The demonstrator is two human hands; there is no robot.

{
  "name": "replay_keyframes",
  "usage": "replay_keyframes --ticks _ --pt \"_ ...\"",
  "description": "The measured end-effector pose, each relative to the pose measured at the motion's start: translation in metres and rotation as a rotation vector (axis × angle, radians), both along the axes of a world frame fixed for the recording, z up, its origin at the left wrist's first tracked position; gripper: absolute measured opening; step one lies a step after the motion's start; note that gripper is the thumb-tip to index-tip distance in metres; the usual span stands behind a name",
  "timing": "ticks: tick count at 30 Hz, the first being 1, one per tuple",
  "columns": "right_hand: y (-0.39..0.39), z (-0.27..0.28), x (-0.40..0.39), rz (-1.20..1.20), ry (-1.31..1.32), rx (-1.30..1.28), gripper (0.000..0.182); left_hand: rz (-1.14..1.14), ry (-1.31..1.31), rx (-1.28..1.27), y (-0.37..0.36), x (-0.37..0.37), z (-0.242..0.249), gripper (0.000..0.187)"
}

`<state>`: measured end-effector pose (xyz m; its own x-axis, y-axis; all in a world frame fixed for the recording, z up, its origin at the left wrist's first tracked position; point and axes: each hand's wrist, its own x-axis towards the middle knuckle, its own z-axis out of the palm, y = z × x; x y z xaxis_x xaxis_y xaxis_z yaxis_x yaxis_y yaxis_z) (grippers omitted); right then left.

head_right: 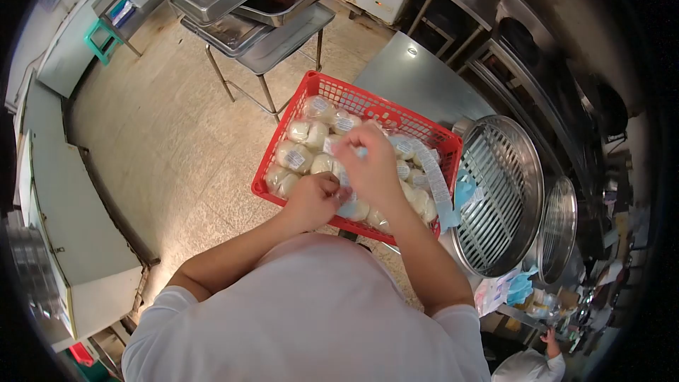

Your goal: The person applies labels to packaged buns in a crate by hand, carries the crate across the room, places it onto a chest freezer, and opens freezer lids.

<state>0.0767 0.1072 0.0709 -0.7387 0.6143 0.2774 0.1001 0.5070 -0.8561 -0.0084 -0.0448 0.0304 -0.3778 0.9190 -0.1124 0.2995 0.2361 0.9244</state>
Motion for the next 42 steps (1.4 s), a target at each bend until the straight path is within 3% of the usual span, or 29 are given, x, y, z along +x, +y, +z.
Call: replay_keyframes --ticks 2,5,8,17,20,23,26,29,32,35,38,42 --pt "0.018 -0.015 -0.037 -0.026 -0.223 -0.424 0.016 -0.066 0.311 0.109 -0.011 0.0 0.015 0.025" --pt "0.029 -0.042 -0.076 -0.032 -0.357 -0.342 0.018 0.023 0.666 0.233 -0.025 -0.013 0.018 0.023" --pt "0.037 -0.085 -0.091 -0.052 -0.43 -0.153 0.024 0.08 0.779 0.035 -0.038 -0.023 -0.004 0.026" --pt "0.041 -0.1 -0.089 -0.173 -0.365 0.025 0.034 0.057 0.753 -0.007 -0.042 -0.035 -0.018 0.027" --pt "0.049 -0.12 -0.087 -0.054 -0.303 -0.332 0.029 0.044 0.739 0.088 -0.042 -0.033 -0.005 0.023" --pt "0.042 -0.091 -0.085 -0.022 -0.408 -0.629 0.021 0.037 0.611 0.182 -0.038 -0.027 0.002 0.02" --pt "0.043 -0.09 -0.08 -0.014 -0.335 -0.585 0.02 -0.001 0.543 0.254 -0.033 -0.019 0.001 0.018" --pt "0.046 -0.091 -0.078 0.096 -0.421 -0.637 0.02 -0.065 0.446 0.25 -0.03 -0.013 0.008 0.017" --pt "0.048 -0.09 -0.076 0.111 -0.453 -0.512 0.022 -0.073 0.339 0.154 -0.025 -0.007 0.0 0.018" --pt "0.049 -0.072 -0.063 -0.039 -0.318 -0.094 0.022 -0.002 0.068 0.046 -0.015 -0.001 -0.008 0.024" --pt "0.048 -0.042 -0.029 -0.118 0.015 -0.142 0.021 0.099 -0.648 -0.086 -0.002 -0.004 0.007 0.025" --pt "-0.004 0.029 0.035 0.082 -0.167 0.075 0.024 0.192 -1.022 -0.078 0.008 -0.01 0.008 0.024"
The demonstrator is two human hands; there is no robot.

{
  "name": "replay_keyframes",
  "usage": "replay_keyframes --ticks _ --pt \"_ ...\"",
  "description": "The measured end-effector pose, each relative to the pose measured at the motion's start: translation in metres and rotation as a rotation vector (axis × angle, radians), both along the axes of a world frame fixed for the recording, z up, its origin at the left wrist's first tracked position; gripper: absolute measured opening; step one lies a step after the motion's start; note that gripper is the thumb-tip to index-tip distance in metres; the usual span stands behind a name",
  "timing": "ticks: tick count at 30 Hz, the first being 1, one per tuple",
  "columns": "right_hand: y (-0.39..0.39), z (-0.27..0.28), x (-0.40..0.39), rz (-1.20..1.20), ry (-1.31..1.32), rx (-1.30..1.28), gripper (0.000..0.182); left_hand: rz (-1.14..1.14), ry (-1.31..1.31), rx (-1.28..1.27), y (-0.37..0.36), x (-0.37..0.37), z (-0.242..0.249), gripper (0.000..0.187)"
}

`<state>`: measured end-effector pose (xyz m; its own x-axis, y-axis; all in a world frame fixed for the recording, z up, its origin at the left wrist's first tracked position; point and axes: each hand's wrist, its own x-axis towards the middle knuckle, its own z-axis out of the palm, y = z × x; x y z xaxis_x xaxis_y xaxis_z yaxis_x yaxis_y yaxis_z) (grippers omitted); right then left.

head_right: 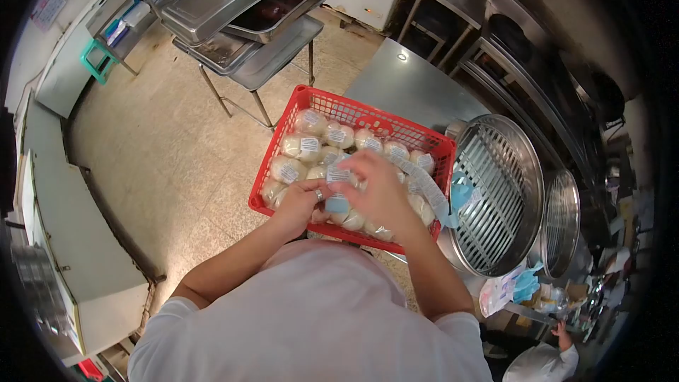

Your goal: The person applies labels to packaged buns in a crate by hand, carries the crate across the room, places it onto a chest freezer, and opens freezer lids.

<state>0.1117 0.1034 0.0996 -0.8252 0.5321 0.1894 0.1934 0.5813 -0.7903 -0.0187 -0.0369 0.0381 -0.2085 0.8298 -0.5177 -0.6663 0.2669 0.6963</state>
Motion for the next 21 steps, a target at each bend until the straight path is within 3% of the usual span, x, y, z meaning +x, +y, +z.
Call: replay_keyframes --ticks 5,13,16,21 --pt "-0.027 -0.021 0.023 -0.049 -0.009 0.125 0.027 0.055 -0.228 0.022 0.01 0.005 0.009 0.017" --pt "-0.047 -0.023 0.037 -0.15 0.084 0.299 0.022 -0.009 0.019 -0.095 0.011 0.012 0.009 0.027" --pt "-0.058 -0.018 0.033 -0.263 0.029 0.201 0.02 0.022 0.068 -0.081 0.007 0.019 0.006 0.024" --pt "-0.062 -0.022 0.037 -0.22 0.001 0.172 0.02 0.015 0.104 -0.006 -0.003 0.02 -0.003 0.021"
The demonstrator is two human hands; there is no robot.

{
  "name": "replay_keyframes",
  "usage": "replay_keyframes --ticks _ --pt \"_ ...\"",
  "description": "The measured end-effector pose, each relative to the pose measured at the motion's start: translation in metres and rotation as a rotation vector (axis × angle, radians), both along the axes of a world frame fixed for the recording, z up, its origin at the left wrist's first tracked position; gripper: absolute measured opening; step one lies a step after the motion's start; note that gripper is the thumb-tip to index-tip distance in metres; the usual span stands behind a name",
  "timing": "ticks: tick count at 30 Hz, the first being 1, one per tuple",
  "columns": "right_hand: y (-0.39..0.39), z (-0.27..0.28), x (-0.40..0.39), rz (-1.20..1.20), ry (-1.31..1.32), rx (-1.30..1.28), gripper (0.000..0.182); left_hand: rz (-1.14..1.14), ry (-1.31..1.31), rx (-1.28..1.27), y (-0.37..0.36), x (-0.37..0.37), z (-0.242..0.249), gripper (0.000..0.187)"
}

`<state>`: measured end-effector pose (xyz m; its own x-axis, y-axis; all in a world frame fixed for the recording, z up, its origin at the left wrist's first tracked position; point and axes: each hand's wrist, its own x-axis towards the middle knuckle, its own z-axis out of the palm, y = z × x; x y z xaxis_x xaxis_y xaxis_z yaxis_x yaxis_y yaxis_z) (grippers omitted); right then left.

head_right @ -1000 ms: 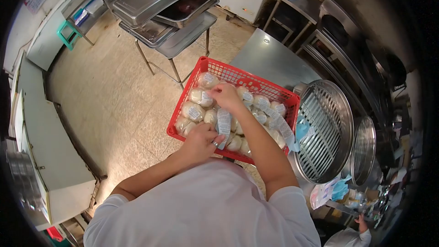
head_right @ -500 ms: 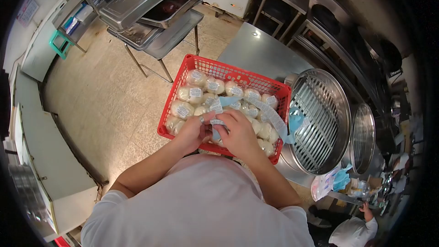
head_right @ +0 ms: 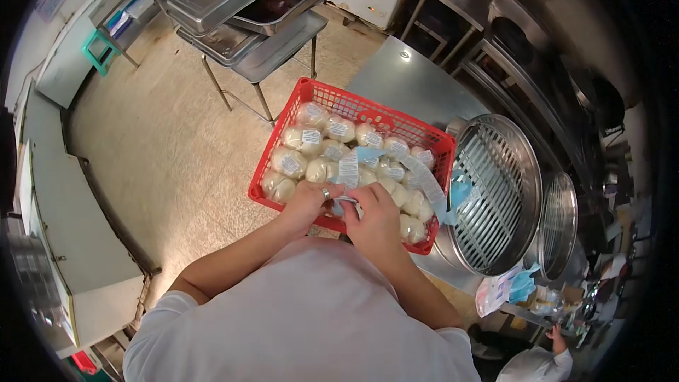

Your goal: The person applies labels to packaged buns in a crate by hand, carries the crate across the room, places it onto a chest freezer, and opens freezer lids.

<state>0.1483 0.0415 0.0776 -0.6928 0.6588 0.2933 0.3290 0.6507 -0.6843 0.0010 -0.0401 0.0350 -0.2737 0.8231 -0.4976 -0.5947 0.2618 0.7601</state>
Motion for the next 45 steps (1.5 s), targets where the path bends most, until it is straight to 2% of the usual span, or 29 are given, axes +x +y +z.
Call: replay_keyframes --ticks 5,8,10,11,13,15,16,19,22,25,28,31,37,38,40,43,45 --pt "-0.003 0.0 0.0 0.099 0.023 0.185 0.018 0.036 -0.028 -0.02 -0.005 0.0 -0.007 0.019" --pt "-0.005 0.008 -0.002 0.148 0.067 0.262 0.017 0.059 -0.07 -0.132 0.0 -0.002 0.002 0.019" --pt "-0.006 0.015 -0.001 0.193 0.113 0.245 0.017 0.12 -0.068 -0.035 0.02 -0.012 -0.018 0.02" --pt "-0.008 0.019 -0.002 0.183 0.159 0.17 0.016 0.15 -0.068 0.013 0.032 -0.019 -0.03 0.02" --pt "-0.013 0.024 -0.001 0.164 0.248 0.016 0.014 0.198 0.029 0.072 0.055 -0.045 0.021 0.02" --pt "-0.007 0.014 -0.004 0.064 0.134 -0.288 0.013 0.151 0.139 0.257 0.093 -0.083 0.016 0.022" --pt "-0.001 0.004 -0.007 0.01 0.08 -0.436 0.012 0.216 0.194 0.257 0.103 -0.09 0.033 0.024" --pt "0.028 -0.045 -0.025 -0.045 0.007 -0.564 0.006 0.324 0.323 0.304 0.122 -0.094 0.075 0.028" --pt "0.043 -0.062 -0.054 -0.029 -0.036 -0.546 0.013 0.329 0.378 0.338 0.131 -0.096 0.075 0.031" --pt "0.046 -0.071 -0.074 0.013 -0.254 -0.297 0.02 0.31 0.381 0.31 0.132 -0.095 0.064 0.032" --pt "0.038 -0.07 -0.08 -0.03 -0.404 -0.028 0.021 0.292 0.355 0.262 0.128 -0.096 0.048 0.033" --pt "0.032 -0.067 -0.082 -0.211 -0.442 0.074 0.015 0.308 0.324 0.257 0.12 -0.095 0.034 0.033" --pt "0.049 -0.066 -0.06 -0.023 -0.354 0.159 0.024 0.292 0.213 0.286 0.102 -0.088 0.016 0.031" --pt "0.051 -0.066 -0.055 -0.067 -0.287 0.134 0.024 0.28 0.186 0.279 0.098 -0.087 0.015 0.03" --pt "0.047 -0.038 -0.049 -0.152 -0.155 0.079 0.024 0.257 0.201 0.289 0.09 -0.085 0.013 0.028" --pt "0.05 0.018 -0.05 -0.165 0.205 0.155 0.023 0.21 0.176 0.3 0.077 -0.07 0.011 0.025" --pt "0.061 0.03 -0.057 -0.072 0.264 0.05 0.023 0.164 0.132 0.32 0.07 -0.06 0.01 0.023"
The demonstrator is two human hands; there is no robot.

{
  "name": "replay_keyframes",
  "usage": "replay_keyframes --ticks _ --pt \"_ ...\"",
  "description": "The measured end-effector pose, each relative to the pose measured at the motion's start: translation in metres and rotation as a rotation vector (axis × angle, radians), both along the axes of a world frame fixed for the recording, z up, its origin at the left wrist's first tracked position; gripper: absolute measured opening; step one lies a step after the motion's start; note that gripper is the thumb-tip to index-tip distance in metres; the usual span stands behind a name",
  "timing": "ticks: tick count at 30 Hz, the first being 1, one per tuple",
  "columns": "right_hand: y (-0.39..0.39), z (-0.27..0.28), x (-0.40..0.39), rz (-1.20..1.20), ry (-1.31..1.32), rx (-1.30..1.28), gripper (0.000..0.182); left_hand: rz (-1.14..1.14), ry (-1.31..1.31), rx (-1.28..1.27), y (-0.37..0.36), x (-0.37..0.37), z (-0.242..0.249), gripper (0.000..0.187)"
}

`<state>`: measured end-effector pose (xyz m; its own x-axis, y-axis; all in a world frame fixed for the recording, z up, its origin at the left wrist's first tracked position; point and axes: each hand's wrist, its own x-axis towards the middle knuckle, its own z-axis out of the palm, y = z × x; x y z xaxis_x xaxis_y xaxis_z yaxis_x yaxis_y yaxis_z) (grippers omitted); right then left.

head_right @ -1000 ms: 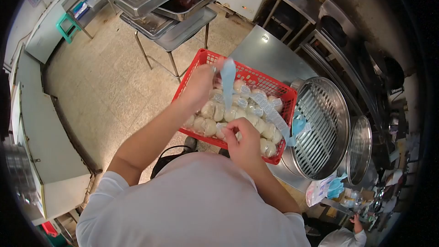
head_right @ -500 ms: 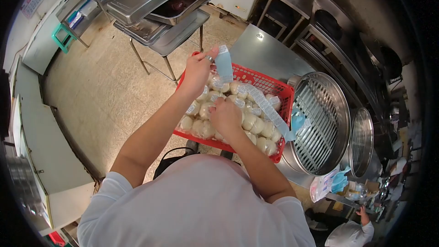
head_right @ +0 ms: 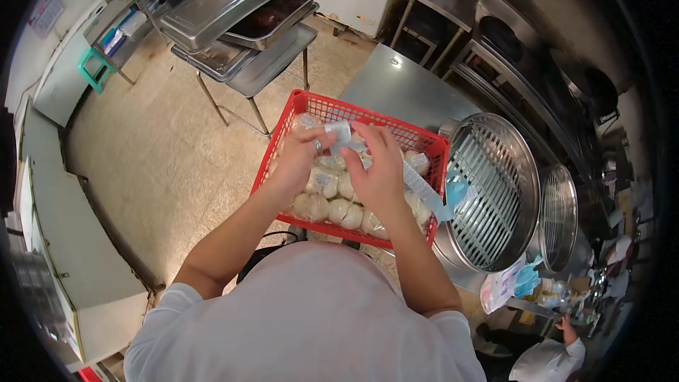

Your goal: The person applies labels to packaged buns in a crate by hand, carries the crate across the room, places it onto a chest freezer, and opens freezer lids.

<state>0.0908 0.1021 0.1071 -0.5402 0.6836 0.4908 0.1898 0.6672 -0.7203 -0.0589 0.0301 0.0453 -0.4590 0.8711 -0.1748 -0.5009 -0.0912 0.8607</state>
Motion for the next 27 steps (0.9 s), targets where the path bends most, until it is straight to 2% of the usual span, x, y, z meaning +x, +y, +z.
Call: replay_keyframes --ticks 2,5,7,10,13,16,19,20,23,26,27 --pt "0.006 0.0 0.001 0.096 -0.032 -0.098 0.024 -0.061 -0.052 0.024 -0.005 0.009 -0.002 0.021" --pt "0.011 -0.008 0.005 0.181 -0.165 -0.205 0.025 -0.109 -0.381 0.011 -0.01 0.008 0.012 0.019" --pt "0.003 -0.008 0.006 0.182 -0.173 -0.202 0.025 -0.102 -0.334 -0.049 -0.013 0.01 0.014 0.019" --pt "-0.004 -0.019 0.006 0.079 -0.118 0.145 0.021 -0.075 -0.243 -0.141 -0.013 0.008 0.004 0.018" --pt "-0.012 -0.019 0.001 0.073 -0.046 0.3 0.018 -0.018 -0.205 -0.149 -0.014 0.01 -0.003 0.018" --pt "-0.029 -0.01 0.005 0.106 -0.05 0.349 0.015 0.011 -0.193 -0.125 -0.009 0.001 -0.013 0.019" --pt "-0.053 -0.025 0.012 0.214 -0.036 -0.088 0.014 0.067 -0.117 -0.196 0.0 -0.018 -0.01 0.019" --pt "-0.063 -0.036 0.012 0.212 -0.027 -0.38 0.01 0.094 -0.081 -0.232 0.001 -0.024 -0.006 0.019" --pt "-0.065 -0.064 0.011 0.18 -0.384 -0.692 0.012 0.074 -0.046 -0.188 -0.003 -0.034 -0.002 0.021" --pt "-0.067 -0.085 0.014 0.134 -0.67 -0.259 0.024 0.043 -0.019 -0.184 -0.005 -0.032 -0.006 0.023" --pt "-0.068 -0.079 0.013 0.075 -0.713 -0.238 0.027 0.036 -0.036 -0.207 -0.005 -0.03 -0.008 0.023"
